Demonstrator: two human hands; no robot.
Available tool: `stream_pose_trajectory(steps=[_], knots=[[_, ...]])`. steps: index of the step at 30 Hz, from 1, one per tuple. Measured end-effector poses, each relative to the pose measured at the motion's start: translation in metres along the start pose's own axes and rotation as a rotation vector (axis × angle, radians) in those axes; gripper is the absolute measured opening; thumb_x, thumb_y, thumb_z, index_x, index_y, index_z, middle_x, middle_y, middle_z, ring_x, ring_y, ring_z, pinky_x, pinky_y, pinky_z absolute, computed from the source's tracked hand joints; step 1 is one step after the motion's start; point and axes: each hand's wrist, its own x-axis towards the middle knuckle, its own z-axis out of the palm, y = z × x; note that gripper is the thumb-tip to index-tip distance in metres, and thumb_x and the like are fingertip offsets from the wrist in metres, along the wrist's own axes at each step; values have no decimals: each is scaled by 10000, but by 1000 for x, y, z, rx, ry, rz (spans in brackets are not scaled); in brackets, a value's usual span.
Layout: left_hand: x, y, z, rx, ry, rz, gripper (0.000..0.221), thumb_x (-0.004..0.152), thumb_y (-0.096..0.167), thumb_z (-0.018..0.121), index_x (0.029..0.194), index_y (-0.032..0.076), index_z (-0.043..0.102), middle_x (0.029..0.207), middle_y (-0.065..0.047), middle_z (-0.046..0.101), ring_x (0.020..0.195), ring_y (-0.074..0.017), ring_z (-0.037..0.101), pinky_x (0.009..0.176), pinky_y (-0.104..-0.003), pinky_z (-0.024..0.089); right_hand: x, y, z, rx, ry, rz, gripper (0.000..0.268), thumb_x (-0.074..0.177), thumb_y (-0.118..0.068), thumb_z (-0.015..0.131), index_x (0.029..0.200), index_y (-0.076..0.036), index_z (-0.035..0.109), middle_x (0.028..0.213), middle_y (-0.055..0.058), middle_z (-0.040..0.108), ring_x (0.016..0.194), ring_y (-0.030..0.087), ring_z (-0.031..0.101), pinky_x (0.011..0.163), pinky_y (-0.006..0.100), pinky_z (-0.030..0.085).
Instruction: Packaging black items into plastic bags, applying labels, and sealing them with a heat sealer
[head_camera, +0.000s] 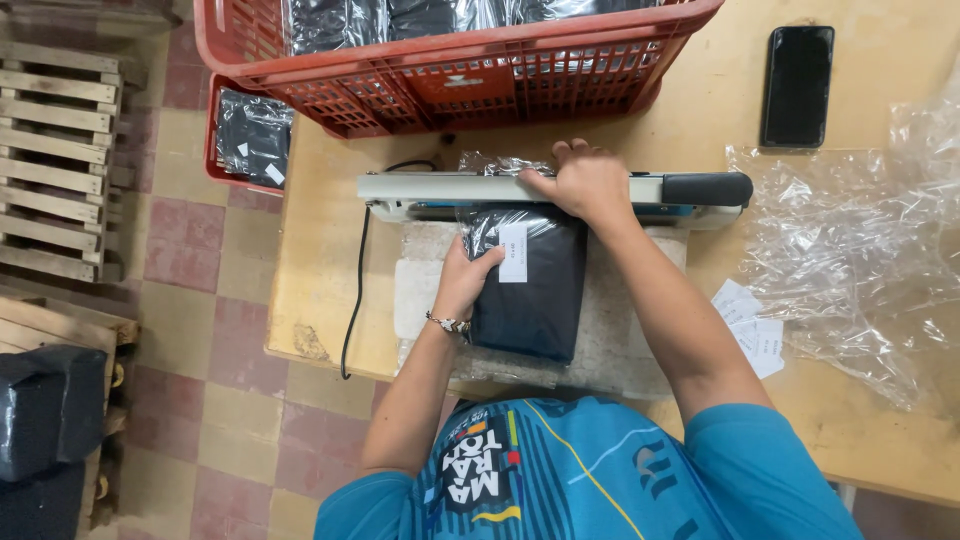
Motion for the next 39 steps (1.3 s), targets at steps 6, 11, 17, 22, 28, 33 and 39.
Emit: stream_pose_trajectory(steps=[6,11,17,22,28,33,39], knots=[[2,-4,-2,-15,-9,9,315,761,117,832,1011,45,654,847,-51,677,814,-133,636,692,-300,546,1,-1,-4,0,-24,4,714,910,-819,471,1018,-155,711,943,136,707,837,399,744,735,480,566],[-2,0,-3,-47,-16,8,314,775,98,818,1028,33,645,858,-53,666,811,-133,620,694,-300,549,4,-1,-9,-13,-82,12,735,918,-835,437,1058,-167,710,982,141,713,873,390,747,762,471,562],[0,-4,-5,-18,-27,22,353,759,122,842,1040,32,648,889,-71,688,856,-147,635,728,-329,555,10,-5,-24,66,-301,80,786,909,-835,410,1213,-163,680,1113,193,701,1036,429,717,880,496,543],[7,-15,-6,1,-29,15,377,766,136,850,1072,31,656,930,-79,698,888,-160,645,766,-355,564,14,-6,-33,79,-436,98,886,892,-895,331,1343,-190,623,1260,212,643,1140,446,672,951,507,522],[4,-12,-3,-14,-14,10,345,782,128,835,1066,29,665,918,-74,695,880,-159,640,760,-330,558,11,-13,-46,73,-415,91,844,923,-829,358,1350,-154,631,1283,245,622,1127,475,674,947,524,527],[4,-12,-7,27,-23,11,412,764,199,871,1074,28,660,943,-96,685,913,-176,634,789,-365,547,5,-13,-39,54,-299,45,784,947,-787,404,1286,-130,663,1184,236,656,1042,469,707,891,514,555],[1,-10,-8,29,-47,27,430,786,248,884,1072,31,646,944,-90,657,906,-175,605,782,-359,531,-1,-9,-28,34,-135,17,706,941,-746,508,1166,-102,690,1078,209,679,977,454,720,814,510,581]])
